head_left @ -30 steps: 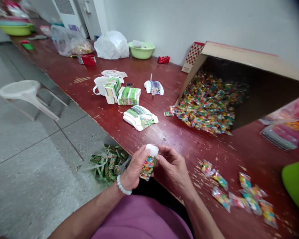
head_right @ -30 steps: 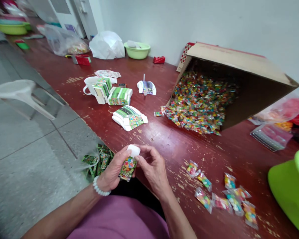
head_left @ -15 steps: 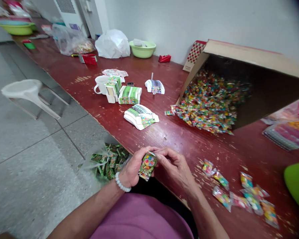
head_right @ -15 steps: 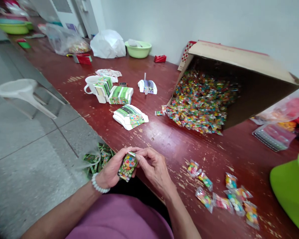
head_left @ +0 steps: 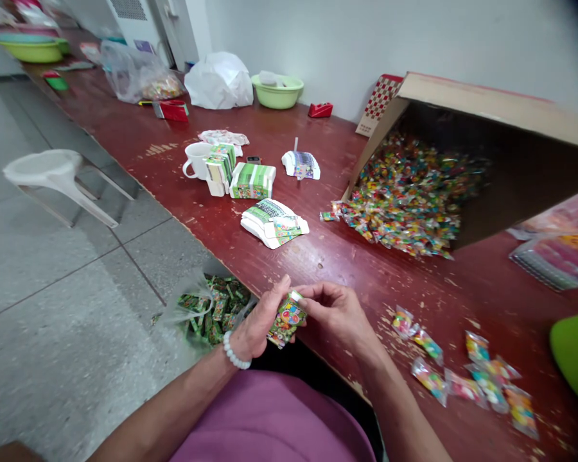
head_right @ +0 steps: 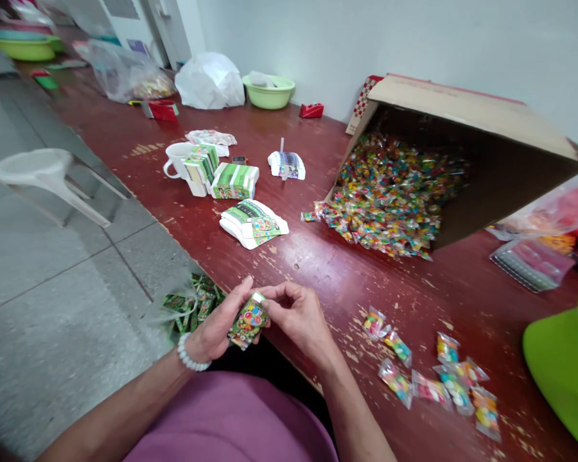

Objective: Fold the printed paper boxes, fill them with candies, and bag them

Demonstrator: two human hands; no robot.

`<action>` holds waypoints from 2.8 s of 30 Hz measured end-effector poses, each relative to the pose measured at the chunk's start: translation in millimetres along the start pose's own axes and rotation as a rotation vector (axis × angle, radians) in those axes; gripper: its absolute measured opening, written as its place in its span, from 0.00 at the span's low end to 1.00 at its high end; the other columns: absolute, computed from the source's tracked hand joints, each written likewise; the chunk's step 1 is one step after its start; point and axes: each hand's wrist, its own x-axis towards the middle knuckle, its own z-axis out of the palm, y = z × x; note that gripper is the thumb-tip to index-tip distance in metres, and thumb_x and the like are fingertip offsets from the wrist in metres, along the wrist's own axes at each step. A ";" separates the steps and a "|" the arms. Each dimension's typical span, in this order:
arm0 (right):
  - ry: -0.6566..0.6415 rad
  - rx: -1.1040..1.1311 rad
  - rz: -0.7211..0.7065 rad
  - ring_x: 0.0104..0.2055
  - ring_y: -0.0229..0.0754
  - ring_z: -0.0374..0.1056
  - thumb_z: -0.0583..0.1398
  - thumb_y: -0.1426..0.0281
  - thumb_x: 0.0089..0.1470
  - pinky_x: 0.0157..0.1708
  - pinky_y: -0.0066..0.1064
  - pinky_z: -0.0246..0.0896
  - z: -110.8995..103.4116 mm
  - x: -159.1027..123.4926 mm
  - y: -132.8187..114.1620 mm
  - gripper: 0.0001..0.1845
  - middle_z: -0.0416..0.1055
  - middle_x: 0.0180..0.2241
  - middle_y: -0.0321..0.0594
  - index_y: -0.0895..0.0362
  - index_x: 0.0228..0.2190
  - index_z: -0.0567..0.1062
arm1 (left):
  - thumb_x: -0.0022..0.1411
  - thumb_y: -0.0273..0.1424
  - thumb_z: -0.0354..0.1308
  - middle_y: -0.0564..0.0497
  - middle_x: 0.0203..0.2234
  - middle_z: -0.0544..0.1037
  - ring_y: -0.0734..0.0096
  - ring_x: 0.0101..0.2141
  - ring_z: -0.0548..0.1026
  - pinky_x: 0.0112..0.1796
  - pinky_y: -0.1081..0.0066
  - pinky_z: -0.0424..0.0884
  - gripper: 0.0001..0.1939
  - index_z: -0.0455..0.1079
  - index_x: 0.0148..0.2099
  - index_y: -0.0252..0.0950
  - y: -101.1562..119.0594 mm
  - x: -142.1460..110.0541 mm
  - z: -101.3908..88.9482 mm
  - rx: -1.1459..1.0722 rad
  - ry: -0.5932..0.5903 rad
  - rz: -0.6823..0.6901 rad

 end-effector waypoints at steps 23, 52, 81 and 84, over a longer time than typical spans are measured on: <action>0.076 -1.109 -0.691 0.60 0.61 0.57 0.64 0.68 0.47 0.58 0.54 0.51 39.2 7.0 17.0 0.45 0.63 0.60 0.54 0.57 0.64 0.56 | 0.62 0.37 0.61 0.47 0.36 0.82 0.65 0.40 0.79 0.44 0.70 0.73 0.13 0.76 0.43 0.32 22.4 8.0 -19.9 -0.318 0.140 0.173; 0.225 -0.845 -0.609 0.46 0.50 0.68 0.57 0.74 0.58 0.48 0.43 0.65 1.1 37.2 70.3 0.13 0.73 0.44 0.46 0.55 0.46 0.73 | 0.65 0.48 0.54 0.36 0.53 0.69 0.43 0.51 0.62 0.47 0.52 0.59 0.27 0.67 0.61 0.40 89.7 103.1 -64.5 1.817 0.627 0.671; 0.002 0.329 -0.082 0.25 0.35 0.69 0.63 0.61 0.59 0.26 0.27 0.67 11.7 -9.6 9.4 0.14 0.70 0.30 0.33 0.51 0.45 0.73 | 0.46 0.44 0.73 0.41 0.33 0.82 0.56 0.32 0.81 0.38 0.62 0.74 0.29 0.75 0.47 0.31 16.7 -9.3 -25.5 -0.051 -0.602 -0.132; -0.081 0.367 -0.074 0.16 0.32 0.64 0.61 0.59 0.59 0.16 0.26 0.63 12.6 -13.3 5.4 0.22 0.67 0.28 0.30 0.48 0.54 0.67 | 0.44 0.44 0.74 0.43 0.31 0.82 0.57 0.31 0.82 0.37 0.63 0.75 0.30 0.76 0.46 0.30 11.0 -7.2 -23.6 -0.062 -0.570 -0.096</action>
